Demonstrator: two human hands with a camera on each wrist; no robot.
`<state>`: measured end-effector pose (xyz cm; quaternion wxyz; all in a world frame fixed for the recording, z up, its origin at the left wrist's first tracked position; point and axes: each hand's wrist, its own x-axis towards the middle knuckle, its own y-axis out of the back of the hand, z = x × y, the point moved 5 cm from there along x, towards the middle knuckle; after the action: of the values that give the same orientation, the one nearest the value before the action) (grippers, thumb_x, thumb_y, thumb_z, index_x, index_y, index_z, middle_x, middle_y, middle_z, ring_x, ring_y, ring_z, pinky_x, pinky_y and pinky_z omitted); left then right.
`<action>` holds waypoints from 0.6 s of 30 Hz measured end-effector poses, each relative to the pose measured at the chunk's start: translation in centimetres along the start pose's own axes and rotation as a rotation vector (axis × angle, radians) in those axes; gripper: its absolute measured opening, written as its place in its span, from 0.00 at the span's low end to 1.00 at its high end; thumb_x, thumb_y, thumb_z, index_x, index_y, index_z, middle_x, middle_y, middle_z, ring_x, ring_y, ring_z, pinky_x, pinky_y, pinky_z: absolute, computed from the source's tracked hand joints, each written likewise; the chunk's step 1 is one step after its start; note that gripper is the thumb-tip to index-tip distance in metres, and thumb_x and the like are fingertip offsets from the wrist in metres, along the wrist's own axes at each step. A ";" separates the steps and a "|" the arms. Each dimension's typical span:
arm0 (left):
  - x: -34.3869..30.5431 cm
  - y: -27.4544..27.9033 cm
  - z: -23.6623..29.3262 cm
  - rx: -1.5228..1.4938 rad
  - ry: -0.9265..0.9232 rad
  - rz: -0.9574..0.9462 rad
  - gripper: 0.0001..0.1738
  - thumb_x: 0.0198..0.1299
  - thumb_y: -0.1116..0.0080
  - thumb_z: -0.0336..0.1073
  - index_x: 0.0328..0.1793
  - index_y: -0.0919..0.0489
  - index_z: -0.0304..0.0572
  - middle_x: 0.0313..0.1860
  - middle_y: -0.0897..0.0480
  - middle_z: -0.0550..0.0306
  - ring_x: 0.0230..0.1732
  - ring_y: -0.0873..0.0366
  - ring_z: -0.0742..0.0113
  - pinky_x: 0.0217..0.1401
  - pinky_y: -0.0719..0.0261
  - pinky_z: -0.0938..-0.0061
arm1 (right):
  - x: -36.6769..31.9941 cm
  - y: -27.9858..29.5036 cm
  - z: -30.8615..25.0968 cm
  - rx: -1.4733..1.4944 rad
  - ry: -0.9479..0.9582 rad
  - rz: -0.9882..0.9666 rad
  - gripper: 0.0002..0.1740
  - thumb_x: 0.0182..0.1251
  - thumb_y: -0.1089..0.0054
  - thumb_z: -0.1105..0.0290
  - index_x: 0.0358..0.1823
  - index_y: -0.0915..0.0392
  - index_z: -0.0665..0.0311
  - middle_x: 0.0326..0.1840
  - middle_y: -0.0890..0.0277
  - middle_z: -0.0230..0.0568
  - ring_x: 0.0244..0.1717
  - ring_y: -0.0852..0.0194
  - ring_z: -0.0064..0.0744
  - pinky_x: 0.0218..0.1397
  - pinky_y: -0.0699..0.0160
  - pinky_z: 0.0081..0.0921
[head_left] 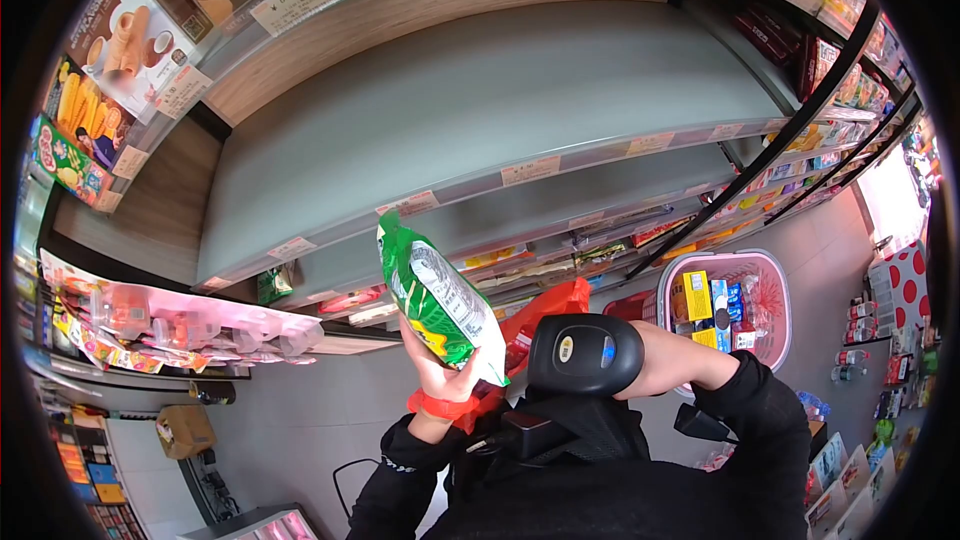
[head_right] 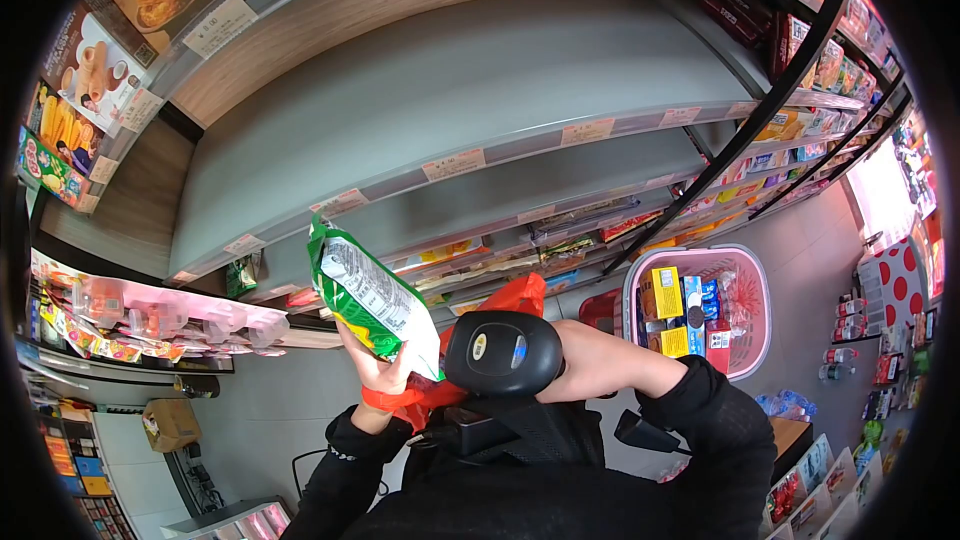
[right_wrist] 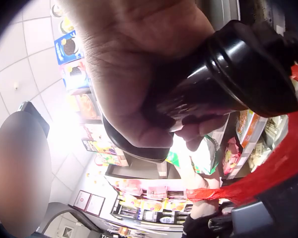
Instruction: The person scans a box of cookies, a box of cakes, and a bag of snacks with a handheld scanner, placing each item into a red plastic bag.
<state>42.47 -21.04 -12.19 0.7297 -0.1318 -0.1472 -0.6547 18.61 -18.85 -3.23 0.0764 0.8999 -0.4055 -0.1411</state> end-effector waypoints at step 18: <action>0.1 0.1 0.2 -0.013 0.026 -0.014 0.56 0.39 0.34 0.29 0.68 0.62 0.34 0.63 0.47 0.48 0.63 0.45 0.61 0.63 0.46 0.67 | 0.0 -0.2 0.1 -0.015 0.052 -0.029 0.22 0.38 0.40 0.73 0.40 0.30 0.69 0.34 0.26 0.46 0.36 0.26 0.39 0.43 0.30 0.30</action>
<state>42.53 -21.01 -11.97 0.7261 -0.1270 -0.1341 -0.6623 18.77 -18.75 -3.38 0.0916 0.9084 -0.3894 -0.1216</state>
